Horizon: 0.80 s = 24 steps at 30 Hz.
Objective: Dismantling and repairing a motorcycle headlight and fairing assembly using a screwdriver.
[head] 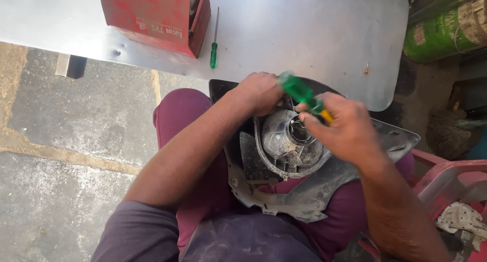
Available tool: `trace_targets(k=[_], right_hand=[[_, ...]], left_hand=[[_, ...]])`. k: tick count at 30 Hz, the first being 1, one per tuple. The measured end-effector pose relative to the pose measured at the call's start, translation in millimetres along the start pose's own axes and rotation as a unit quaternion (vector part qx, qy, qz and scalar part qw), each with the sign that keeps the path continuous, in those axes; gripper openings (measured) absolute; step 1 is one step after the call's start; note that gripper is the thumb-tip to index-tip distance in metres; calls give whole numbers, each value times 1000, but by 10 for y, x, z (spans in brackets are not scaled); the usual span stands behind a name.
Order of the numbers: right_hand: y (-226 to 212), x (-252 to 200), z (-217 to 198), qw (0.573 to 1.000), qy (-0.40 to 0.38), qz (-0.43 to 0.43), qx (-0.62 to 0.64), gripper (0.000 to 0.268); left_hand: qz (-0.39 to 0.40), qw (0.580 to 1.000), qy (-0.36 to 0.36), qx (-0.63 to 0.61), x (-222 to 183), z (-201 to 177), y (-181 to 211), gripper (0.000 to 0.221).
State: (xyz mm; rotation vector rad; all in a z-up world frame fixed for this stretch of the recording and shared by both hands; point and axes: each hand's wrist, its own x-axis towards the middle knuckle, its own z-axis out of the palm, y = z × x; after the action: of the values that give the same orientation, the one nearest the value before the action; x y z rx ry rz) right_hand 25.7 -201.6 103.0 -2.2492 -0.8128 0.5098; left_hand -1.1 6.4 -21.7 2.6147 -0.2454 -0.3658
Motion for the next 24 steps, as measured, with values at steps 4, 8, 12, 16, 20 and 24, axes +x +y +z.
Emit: trace_targets(k=[4, 8, 12, 16, 20, 24], right_hand=[[99, -16, 221, 990, -27, -102, -95, 24], [169, 6, 282, 990, -44, -81, -109, 24], [166, 21, 297, 989, -46, -85, -109, 22], [199, -24, 327, 984, -2, -155, -91, 23], [319, 14, 316, 984, 26, -167, -62, 23], [569, 63, 376, 998, 16, -44, 45, 20]], left_hand=[[-4, 1000, 0, -28, -99, -179, 90, 20], [-11, 1000, -14, -26, -99, -219, 101, 21], [8, 1000, -7, -15, -70, -134, 65, 21], [-2, 1000, -15, -16, -38, -85, 50, 23], [-1, 1000, 8, -2, -88, -100, 76, 21], [-29, 998, -14, 45, -211, -192, 209, 16]])
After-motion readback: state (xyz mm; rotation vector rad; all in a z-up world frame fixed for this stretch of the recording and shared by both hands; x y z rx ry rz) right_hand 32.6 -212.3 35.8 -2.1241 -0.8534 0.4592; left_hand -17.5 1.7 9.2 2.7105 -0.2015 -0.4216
